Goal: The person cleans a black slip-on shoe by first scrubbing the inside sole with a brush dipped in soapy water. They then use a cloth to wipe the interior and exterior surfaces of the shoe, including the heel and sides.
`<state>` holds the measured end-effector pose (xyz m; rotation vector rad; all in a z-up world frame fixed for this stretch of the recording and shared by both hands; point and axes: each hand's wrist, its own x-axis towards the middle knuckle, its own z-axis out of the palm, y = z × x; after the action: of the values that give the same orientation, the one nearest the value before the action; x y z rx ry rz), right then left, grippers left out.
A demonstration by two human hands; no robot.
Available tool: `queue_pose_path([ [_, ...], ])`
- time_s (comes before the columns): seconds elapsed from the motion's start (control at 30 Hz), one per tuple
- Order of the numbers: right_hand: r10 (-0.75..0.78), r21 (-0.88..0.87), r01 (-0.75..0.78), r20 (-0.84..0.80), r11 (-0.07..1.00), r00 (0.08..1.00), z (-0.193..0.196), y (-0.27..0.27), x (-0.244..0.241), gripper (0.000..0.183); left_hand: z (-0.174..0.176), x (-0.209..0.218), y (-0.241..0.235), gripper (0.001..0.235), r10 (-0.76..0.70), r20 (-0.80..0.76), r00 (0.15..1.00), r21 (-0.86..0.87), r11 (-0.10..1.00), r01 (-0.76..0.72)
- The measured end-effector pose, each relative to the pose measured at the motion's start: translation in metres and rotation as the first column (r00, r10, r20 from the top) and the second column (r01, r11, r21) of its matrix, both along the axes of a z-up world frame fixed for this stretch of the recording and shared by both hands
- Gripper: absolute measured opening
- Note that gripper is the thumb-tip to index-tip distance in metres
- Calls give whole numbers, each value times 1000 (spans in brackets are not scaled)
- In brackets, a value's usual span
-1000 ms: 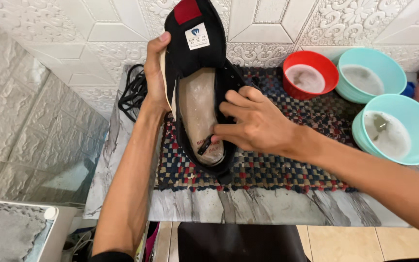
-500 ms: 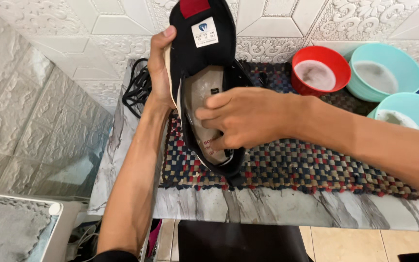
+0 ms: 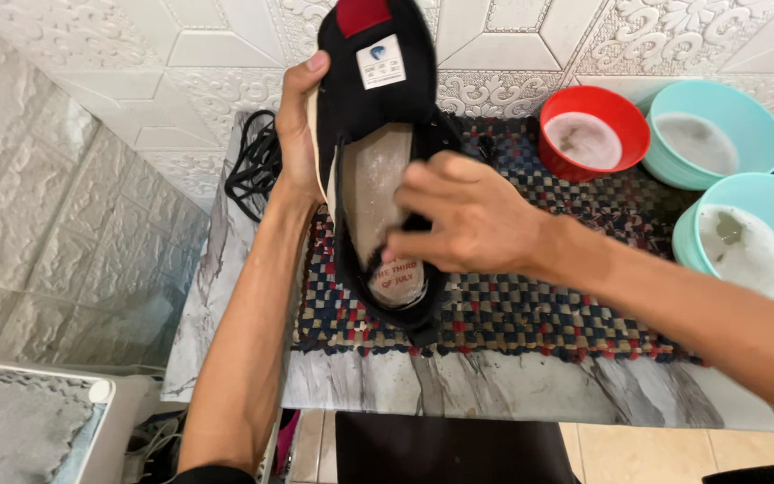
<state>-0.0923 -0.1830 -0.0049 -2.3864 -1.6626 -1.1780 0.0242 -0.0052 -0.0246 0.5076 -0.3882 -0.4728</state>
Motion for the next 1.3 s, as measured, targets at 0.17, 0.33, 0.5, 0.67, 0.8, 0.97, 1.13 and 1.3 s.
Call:
queue_pose_path([
  [0.17, -170, 59, 178, -129, 982, 977, -5, 0, -17, 28, -6, 2, 6, 49, 54, 89, 995, 51, 997, -59],
  [0.33, -102, -207, 63, -181, 976, 978, 2, -13, -16, 31, -3, 0, 7, 56, 41, 87, 995, 36, 998, -45],
  [0.5, -153, -676, 28, -126, 736, 980, 46, -3, 11, 9, -2, -4, 8, 52, 3, 141, 990, -11, 1000, -1],
  [0.67, 22, -665, -108, -137, 739, 990, 39, 25, 14, 7, 2, -5, 7, 49, 40, 74, 996, 2, 999, -40],
  [0.8, 174, -449, -233, -168, 863, 970, 24, 19, 22, 7, 7, -5, 5, 34, 22, -14, 1000, 56, 998, -21],
  [0.97, 127, -266, -159, -134, 951, 983, 15, 12, 18, 12, 6, -6, 6, 40, 10, 64, 998, 28, 1000, -12],
  [1.13, -105, -2, 105, -36, 994, 994, 13, 4, 10, 29, 2, -4, 8, 40, -37, 54, 998, -10, 999, 37],
  [1.3, -52, -186, 4, -257, 983, 965, 15, 10, -6, 38, -2, 1, 11, 39, 53, 69, 996, 42, 998, -56],
])
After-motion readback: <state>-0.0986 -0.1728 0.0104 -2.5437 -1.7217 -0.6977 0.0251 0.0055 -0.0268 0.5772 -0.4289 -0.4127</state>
